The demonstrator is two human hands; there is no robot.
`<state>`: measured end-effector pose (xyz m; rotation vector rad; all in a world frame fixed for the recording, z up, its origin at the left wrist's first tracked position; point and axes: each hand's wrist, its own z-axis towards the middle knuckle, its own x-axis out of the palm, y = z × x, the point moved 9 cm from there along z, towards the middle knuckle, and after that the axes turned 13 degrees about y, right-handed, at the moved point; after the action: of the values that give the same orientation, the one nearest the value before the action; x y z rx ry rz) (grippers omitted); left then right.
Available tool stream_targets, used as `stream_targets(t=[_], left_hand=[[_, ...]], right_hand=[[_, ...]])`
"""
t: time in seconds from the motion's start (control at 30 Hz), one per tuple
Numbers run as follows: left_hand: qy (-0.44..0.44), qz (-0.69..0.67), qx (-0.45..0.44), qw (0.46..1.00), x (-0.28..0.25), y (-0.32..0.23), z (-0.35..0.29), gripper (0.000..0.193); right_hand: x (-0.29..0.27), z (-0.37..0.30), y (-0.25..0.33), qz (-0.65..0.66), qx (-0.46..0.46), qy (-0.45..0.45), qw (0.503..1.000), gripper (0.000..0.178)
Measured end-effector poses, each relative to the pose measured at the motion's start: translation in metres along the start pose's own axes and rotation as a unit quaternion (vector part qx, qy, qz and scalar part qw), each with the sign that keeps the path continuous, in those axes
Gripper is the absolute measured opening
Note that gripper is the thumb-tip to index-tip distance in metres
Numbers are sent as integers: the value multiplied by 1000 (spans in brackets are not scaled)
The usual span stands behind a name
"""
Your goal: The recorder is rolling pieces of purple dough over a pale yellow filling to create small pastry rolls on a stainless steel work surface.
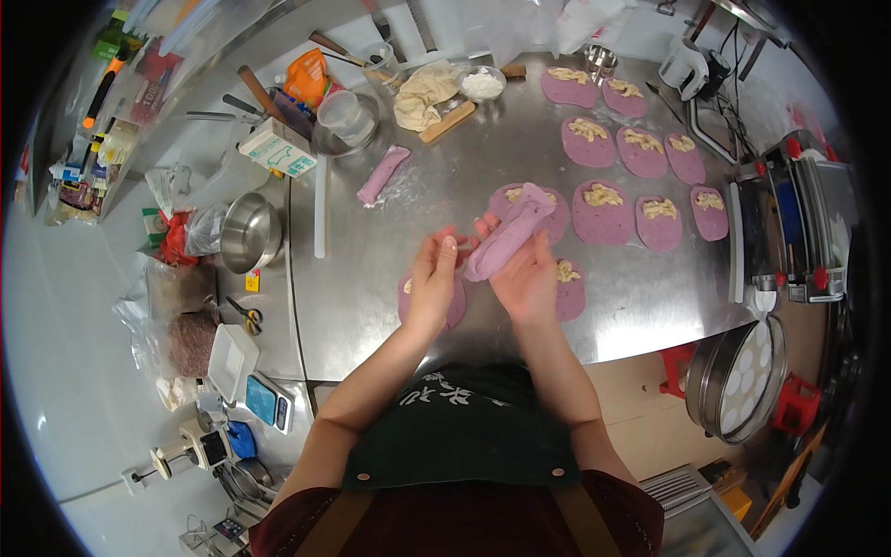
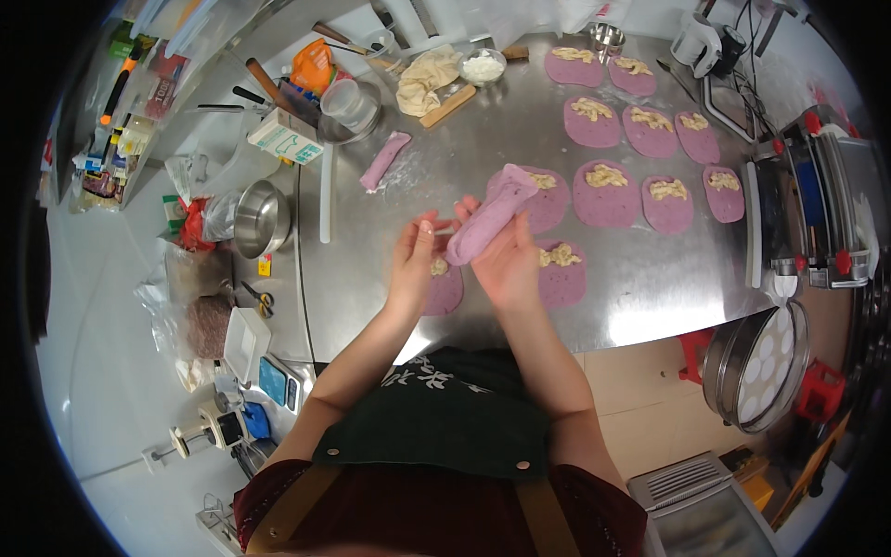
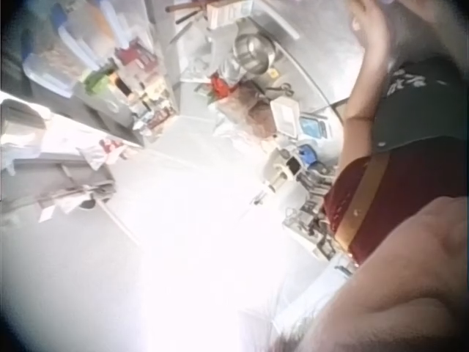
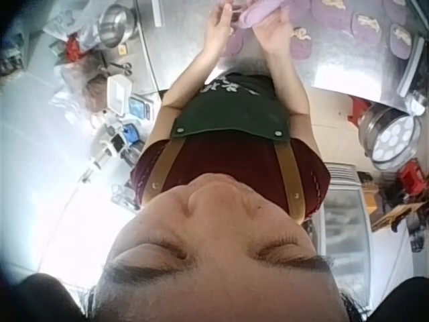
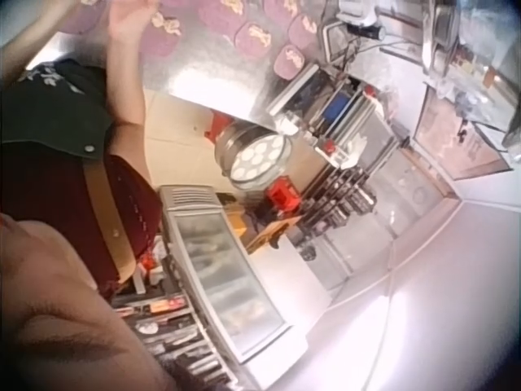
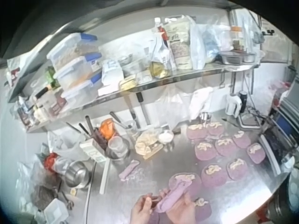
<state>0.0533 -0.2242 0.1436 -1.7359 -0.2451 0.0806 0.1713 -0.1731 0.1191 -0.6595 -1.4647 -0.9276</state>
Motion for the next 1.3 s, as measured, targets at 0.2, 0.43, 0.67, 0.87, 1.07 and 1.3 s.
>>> stream_targets(t=[0.2, 0.43, 0.67, 0.87, 1.07, 1.3], left_hand=[[39, -105, -14, 994, 15, 16, -9, 26], [45, -74, 5, 996, 1, -7, -3, 17], [62, 45, 48, 996, -20, -20, 12, 26], [89, -76, -147, 982, -42, 85, 20, 34], [15, -90, -194, 977, -85, 135, 34, 31], [-70, -79, -169, 980, -144, 153, 84, 31]], right_hand=[[11, 7, 2, -9, -12, 2, 1000, 58], [44, 7, 17, -236, -31, 146, 960, 54], [-10, 1, 31, -298, 2, 28, 954, 31], [-66, 7, 1, -374, 83, -142, 913, 26], [-137, 36, -41, -392, 201, -158, 883, 34], [-162, 122, -84, -495, 228, -186, 818, 31]])
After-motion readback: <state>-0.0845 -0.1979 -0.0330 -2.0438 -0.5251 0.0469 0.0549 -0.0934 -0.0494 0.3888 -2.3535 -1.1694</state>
